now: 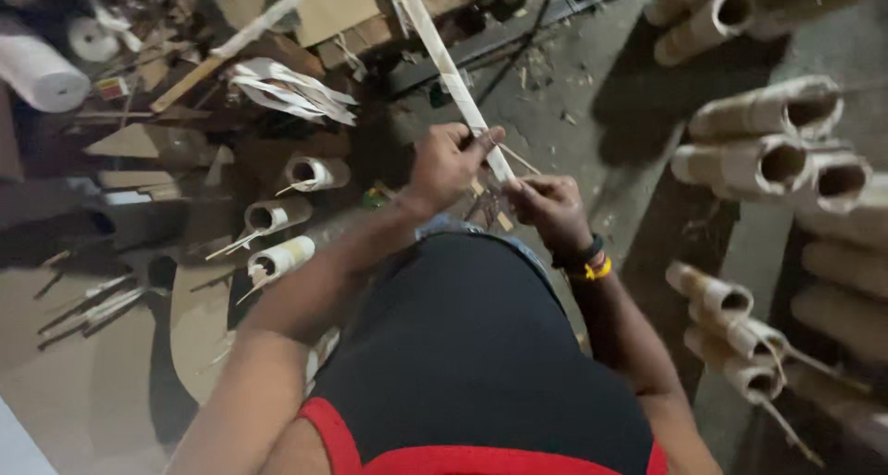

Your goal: The person wraps a strip of paper around a thin wooden rod by hand, then places the rod on a rotating spindle machine and winds additional paper around it to build up a paper-covered tube. They repeat the process with another rod, steadying the work on the machine with one hand while feeding paper with the other.

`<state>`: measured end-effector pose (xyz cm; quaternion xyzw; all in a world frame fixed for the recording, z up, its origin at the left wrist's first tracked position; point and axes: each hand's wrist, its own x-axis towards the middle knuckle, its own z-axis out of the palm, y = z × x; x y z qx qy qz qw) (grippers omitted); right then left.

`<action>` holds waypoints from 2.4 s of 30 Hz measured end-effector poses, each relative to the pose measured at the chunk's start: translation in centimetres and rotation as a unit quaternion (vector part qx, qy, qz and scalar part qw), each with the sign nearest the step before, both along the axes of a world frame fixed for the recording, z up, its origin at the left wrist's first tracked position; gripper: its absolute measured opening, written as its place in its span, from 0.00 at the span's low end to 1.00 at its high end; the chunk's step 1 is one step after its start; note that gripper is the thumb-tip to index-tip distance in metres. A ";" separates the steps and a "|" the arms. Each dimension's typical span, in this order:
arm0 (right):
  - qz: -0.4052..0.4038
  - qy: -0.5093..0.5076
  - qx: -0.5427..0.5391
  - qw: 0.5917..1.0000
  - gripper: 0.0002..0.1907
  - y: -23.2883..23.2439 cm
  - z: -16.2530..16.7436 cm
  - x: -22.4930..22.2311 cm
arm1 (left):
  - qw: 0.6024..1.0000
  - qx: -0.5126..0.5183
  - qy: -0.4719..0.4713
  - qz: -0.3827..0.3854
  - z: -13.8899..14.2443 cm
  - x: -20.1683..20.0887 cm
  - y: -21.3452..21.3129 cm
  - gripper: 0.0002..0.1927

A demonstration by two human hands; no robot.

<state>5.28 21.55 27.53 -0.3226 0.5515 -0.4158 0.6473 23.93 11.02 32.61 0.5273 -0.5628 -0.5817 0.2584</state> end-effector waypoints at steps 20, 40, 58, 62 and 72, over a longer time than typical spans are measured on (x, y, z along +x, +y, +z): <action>-0.024 -0.018 -0.041 0.999 0.12 -0.6 2.1 1.6 | 0.949 -0.103 0.065 0.292 -0.4 0.8 -4.2 0.21; -0.044 -0.008 -0.048 0.998 0.11 -0.1 3.0 -1.2 | 0.955 -0.022 0.171 0.242 -0.2 -1.6 -3.4 0.07; 0.041 0.282 -0.080 0.955 0.11 -1.9 8.5 -1.7 | 0.958 0.065 0.244 0.132 3.6 -1.7 -7.9 0.13; 0.108 0.143 0.025 0.984 0.13 -2.1 9.1 -4.1 | 0.966 0.017 0.235 0.107 5.5 -2.6 -8.2 0.13; -0.015 -0.003 0.041 0.999 0.14 -1.5 7.4 -5.7 | 0.718 -0.542 -0.405 0.161 11.5 1.3 -12.2 0.24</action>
